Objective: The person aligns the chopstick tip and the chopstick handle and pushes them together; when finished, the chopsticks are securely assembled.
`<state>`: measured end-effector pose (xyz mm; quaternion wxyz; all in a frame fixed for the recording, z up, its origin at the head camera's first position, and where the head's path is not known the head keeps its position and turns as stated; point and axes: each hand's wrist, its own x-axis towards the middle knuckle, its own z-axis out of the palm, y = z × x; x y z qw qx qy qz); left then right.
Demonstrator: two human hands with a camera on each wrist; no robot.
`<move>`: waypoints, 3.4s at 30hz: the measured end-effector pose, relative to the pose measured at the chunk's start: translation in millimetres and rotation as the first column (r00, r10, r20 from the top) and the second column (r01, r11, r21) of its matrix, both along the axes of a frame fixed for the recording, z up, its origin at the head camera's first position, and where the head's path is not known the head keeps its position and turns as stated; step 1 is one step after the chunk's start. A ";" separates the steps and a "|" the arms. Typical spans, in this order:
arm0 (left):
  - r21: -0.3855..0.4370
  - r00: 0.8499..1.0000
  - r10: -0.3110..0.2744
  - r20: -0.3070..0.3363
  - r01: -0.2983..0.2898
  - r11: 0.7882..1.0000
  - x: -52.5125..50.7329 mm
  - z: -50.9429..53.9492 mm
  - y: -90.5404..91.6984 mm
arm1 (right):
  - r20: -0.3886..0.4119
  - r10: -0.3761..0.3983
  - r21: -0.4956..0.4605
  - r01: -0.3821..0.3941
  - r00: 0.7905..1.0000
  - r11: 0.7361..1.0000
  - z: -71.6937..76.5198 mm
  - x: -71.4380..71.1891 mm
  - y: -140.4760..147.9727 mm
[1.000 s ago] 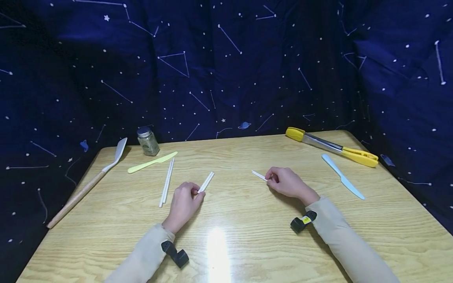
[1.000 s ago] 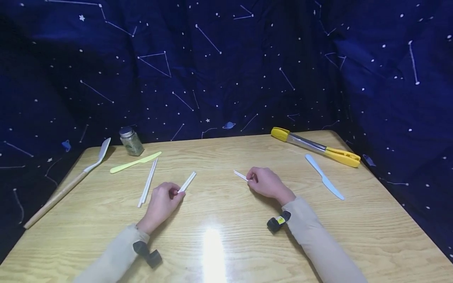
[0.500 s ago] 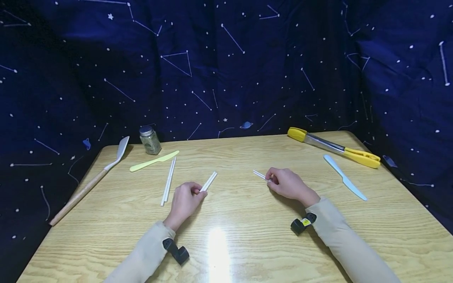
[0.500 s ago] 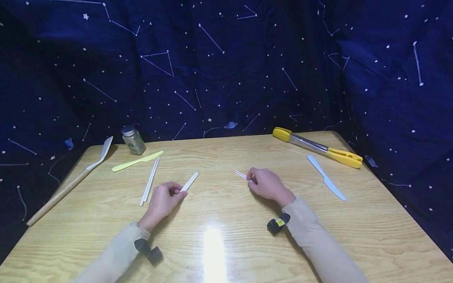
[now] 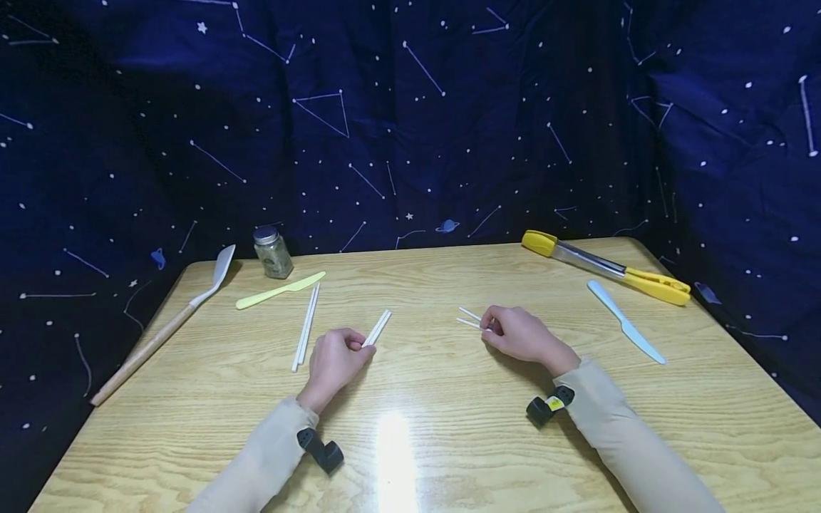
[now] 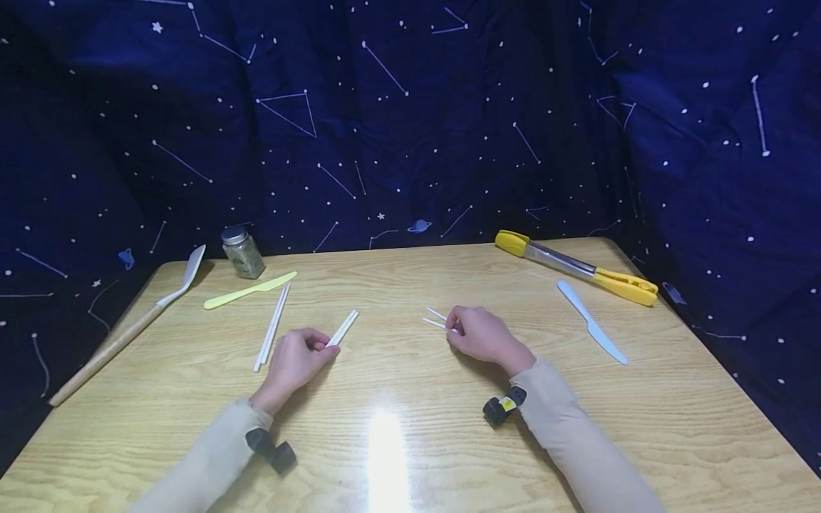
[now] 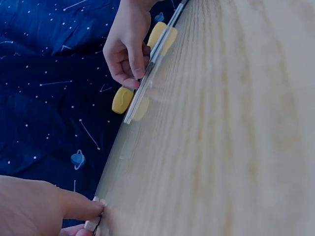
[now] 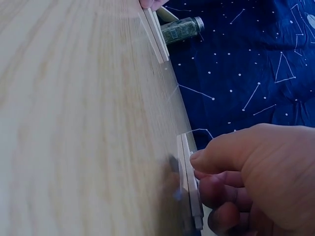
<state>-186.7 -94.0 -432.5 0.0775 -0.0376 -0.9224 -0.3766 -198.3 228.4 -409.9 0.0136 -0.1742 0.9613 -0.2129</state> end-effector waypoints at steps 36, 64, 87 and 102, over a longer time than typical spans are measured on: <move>-0.065 1.000 -0.020 -0.021 0.019 0.998 -4.2 3.1 -5.3 | -0.159 -0.089 0.136 0.111 0.983 0.984 -4.9 3.8 -11.1; 0.144 0.981 -0.068 -0.184 0.095 0.985 -1.2 8.2 9.4 | -0.258 -0.056 0.021 0.063 0.965 0.998 11.8 8.1 -13.2; 0.207 0.883 -0.075 -0.464 0.191 0.960 12.0 2.9 23.7 | -0.078 -0.036 -0.503 -0.008 0.996 0.864 26.8 13.5 -20.2; 0.160 0.826 -0.157 -0.541 0.284 0.945 15.1 2.0 22.3 | 0.003 0.034 -0.787 -0.019 0.999 0.616 30.4 18.6 -25.7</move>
